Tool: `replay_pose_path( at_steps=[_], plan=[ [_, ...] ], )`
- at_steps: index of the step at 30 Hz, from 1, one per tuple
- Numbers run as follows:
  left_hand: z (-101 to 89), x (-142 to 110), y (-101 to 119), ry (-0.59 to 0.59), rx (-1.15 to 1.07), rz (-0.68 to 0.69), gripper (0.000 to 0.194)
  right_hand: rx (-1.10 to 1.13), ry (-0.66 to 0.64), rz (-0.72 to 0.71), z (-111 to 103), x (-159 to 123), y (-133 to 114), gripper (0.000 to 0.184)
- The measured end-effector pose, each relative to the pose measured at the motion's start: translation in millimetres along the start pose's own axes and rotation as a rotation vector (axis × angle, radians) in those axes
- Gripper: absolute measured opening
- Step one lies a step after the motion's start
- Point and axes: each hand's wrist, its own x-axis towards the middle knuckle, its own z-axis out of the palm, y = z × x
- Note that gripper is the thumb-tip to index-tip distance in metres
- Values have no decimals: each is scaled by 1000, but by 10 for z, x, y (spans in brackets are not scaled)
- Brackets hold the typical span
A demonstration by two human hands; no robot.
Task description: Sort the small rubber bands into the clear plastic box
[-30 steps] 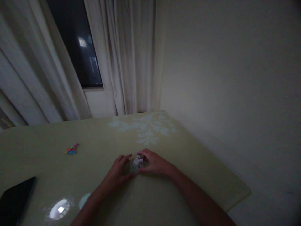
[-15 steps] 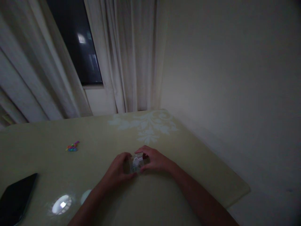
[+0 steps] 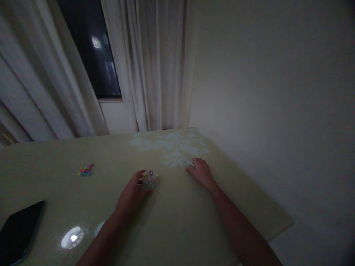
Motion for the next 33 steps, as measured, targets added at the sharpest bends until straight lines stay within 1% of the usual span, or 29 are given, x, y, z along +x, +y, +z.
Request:
replay_pose_path(
  at_steps=[2, 5, 8, 10, 12, 14, 16, 18, 22, 24, 26, 28, 30, 32, 33],
  plan=[
    [-24, -8, 20, 2, 48, 5, 68, -35, -43, -27, 36, -62, -114, 50],
    [-62, -36, 99, 19, 138, 45, 61, -52, -175, -151, 159, -265, -485, 62],
    [-83, -57, 152, 24, 248, 176, 59, -7, -334, -251, 310, -539, -876, 74],
    [-78, -64, 146, 5, 334, 298, 63, 11, -392, -272, 380, -684, -1048, 74],
    [-60, -67, 122, -30, 414, 410, 68, 11, -419, -255, 411, -756, -1126, 75],
    [-40, -73, 101, -64, 466, 495, 71, 11, -421, -230, 410, -758, -1127, 80],
    [-30, -81, 97, -83, 492, 544, 73, 22, -422, -218, 396, -717, -1084, 86],
    [-35, -89, 106, -94, 500, 561, 73, 35, -429, -231, 382, -671, -1038, 88],
    [-69, -96, 141, -85, 477, 537, 72, 33, -452, -279, 353, -625, -1000, 76],
    [-84, -92, 162, -45, 430, 490, 69, 58, -471, -310, 333, -622, -1002, 75],
    [-97, -79, 182, 26, 345, 399, 63, 85, -489, -346, 319, -625, -1012, 77],
    [-119, -57, 185, 109, 230, 277, 59, 101, -505, -381, 317, -633, -1035, 81],
    [-154, -24, 156, 186, 116, 162, 58, 117, -525, -414, 328, -643, -1081, 84],
    [-200, 17, 88, 244, 17, 67, 61, 127, -564, -474, 346, -648, -1143, 80],
    [-223, 38, 43, 262, -28, 23, 65, 132, -592, -518, 356, -647, -1174, 73]
  ],
)
